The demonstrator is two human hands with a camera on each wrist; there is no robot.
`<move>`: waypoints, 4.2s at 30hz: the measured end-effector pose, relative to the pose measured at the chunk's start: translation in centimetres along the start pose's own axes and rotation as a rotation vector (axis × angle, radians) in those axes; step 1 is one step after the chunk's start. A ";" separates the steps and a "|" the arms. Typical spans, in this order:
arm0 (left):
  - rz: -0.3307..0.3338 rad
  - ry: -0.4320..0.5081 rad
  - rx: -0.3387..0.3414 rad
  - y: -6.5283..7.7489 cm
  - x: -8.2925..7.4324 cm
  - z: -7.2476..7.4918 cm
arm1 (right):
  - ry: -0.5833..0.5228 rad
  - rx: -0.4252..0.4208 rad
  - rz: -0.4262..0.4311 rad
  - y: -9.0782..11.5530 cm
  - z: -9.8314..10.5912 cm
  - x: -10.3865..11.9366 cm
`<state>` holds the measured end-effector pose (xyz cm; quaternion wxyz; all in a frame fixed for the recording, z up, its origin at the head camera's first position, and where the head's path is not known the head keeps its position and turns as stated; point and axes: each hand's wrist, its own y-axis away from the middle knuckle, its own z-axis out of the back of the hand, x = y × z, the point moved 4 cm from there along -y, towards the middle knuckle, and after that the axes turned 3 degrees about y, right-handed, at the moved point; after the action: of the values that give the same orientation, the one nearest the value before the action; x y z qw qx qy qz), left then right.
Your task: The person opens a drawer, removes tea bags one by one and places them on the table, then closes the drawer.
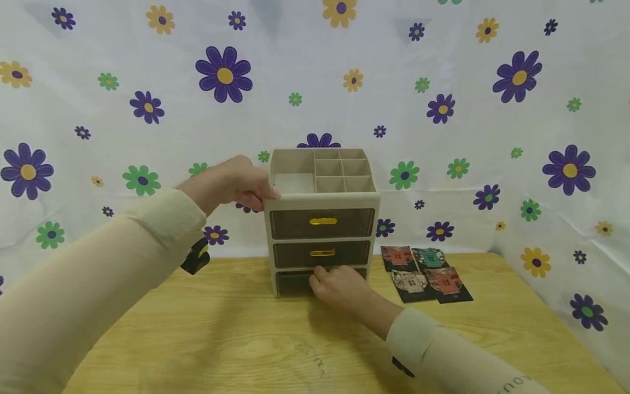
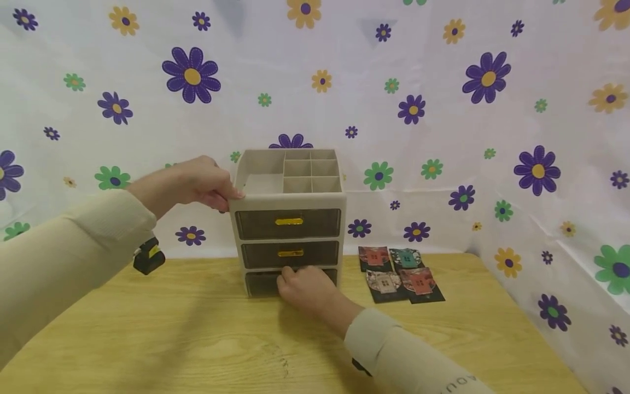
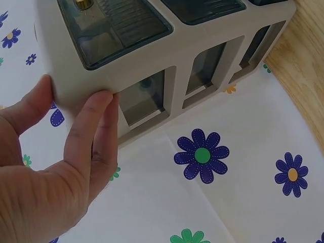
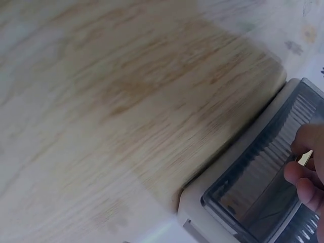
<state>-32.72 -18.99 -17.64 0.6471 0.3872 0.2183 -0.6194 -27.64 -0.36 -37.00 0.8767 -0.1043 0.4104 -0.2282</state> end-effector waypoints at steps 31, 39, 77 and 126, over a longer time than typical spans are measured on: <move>0.023 -0.013 -0.015 0.1 -0.2 -0.3 | -0.072 -0.035 0.140 2.8 4.5 2.9; 0.025 -0.001 -0.018 0.1 -0.1 -0.2 | -0.109 -0.066 0.154 3.4 5.3 3.5; 0.025 0.016 -0.010 -0.3 0.6 0.0 | -0.746 0.538 -0.391 0.9 1.0 -1.5; 0.009 0.029 0.030 -0.4 0.3 -0.3 | -0.978 0.630 -0.383 14.6 -1.0 -11.5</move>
<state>-33.02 -18.90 -18.13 0.6408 0.4067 0.2167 -0.6140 -30.24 18.02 -35.38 0.8957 -0.0046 -0.1527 -0.4177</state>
